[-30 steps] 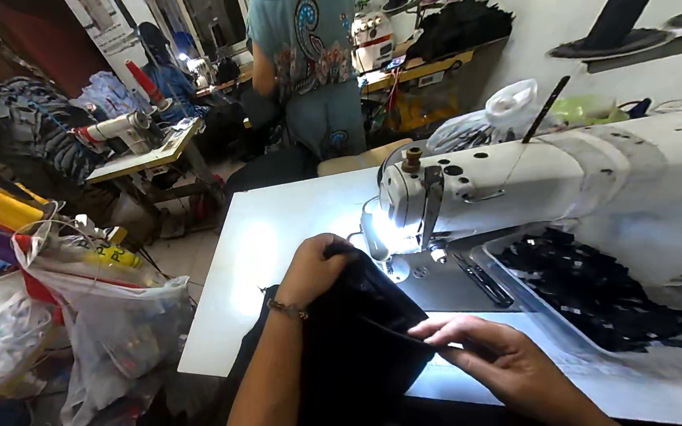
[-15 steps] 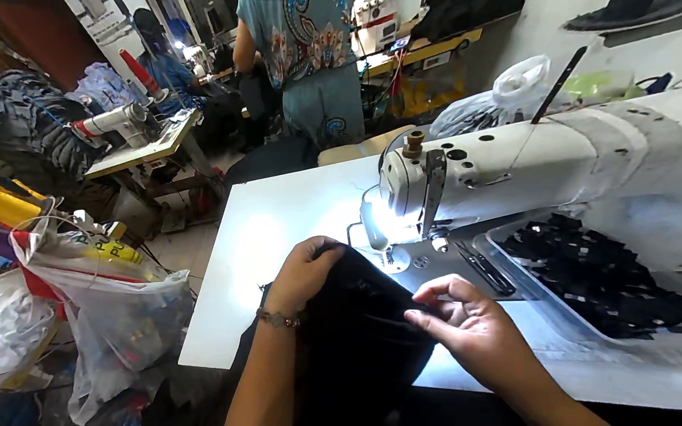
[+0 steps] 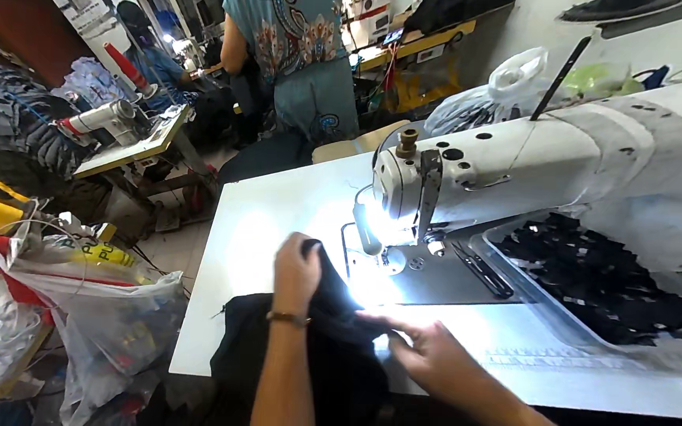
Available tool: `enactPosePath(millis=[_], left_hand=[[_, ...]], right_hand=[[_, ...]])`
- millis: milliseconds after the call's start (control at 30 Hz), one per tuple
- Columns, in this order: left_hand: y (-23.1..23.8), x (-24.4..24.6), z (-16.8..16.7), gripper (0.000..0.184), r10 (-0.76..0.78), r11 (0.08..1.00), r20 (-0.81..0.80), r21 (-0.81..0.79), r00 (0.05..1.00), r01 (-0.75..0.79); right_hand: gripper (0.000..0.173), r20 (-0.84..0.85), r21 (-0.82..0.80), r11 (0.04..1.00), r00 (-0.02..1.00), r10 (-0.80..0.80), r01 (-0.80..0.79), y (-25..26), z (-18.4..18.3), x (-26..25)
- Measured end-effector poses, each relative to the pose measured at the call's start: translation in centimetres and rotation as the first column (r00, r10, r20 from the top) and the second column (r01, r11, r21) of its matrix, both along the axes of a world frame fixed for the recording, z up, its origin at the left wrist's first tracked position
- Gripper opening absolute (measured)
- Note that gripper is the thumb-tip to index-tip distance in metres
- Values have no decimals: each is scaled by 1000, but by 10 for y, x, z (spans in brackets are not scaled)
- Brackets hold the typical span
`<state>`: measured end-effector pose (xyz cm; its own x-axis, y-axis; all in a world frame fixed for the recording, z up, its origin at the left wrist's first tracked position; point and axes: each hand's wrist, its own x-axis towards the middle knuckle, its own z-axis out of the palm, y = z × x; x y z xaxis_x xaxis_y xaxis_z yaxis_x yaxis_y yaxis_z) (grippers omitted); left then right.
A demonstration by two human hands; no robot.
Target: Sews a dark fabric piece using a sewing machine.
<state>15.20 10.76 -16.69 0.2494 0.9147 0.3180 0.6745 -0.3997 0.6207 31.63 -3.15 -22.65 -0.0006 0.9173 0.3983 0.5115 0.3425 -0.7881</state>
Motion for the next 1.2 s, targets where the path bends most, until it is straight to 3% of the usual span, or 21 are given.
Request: enactPosePath(millis=[100, 200, 267, 367, 500, 700, 933, 1200], left_hand=[[19, 47, -20, 26, -82, 979, -185, -198, 979, 45], [16, 70, -14, 26, -104, 961, -251, -274, 963, 32], [17, 74, -13, 25, -114, 972, -284, -231, 952, 47], [28, 74, -15, 27, -148, 977, -370, -200, 917, 78], [43, 79, -29, 28, -172, 979, -363, -164, 916, 119], [54, 99, -38, 28, -228, 972, -464, -166, 856, 169], [70, 109, -58, 46, -267, 960, -417, -190, 869, 204], [71, 108, -55, 40, -292, 952, -306, -182, 906, 246]], right_hand=[[36, 432, 202, 978, 891, -139, 55, 4, -26, 32], [26, 577, 338, 941, 795, -188, -23, 12, -37, 56], [24, 611, 360, 924, 781, -130, -128, 19, -38, 68], [24, 637, 300, 899, 769, 59, -318, 30, -36, 82], [25, 643, 222, 897, 749, 159, -381, 34, -32, 92], [28, 606, 234, 935, 792, 75, -267, 24, -40, 95], [32, 549, 252, 956, 835, -14, -150, 26, -43, 95], [32, 549, 240, 965, 835, -46, -105, 27, -44, 92]])
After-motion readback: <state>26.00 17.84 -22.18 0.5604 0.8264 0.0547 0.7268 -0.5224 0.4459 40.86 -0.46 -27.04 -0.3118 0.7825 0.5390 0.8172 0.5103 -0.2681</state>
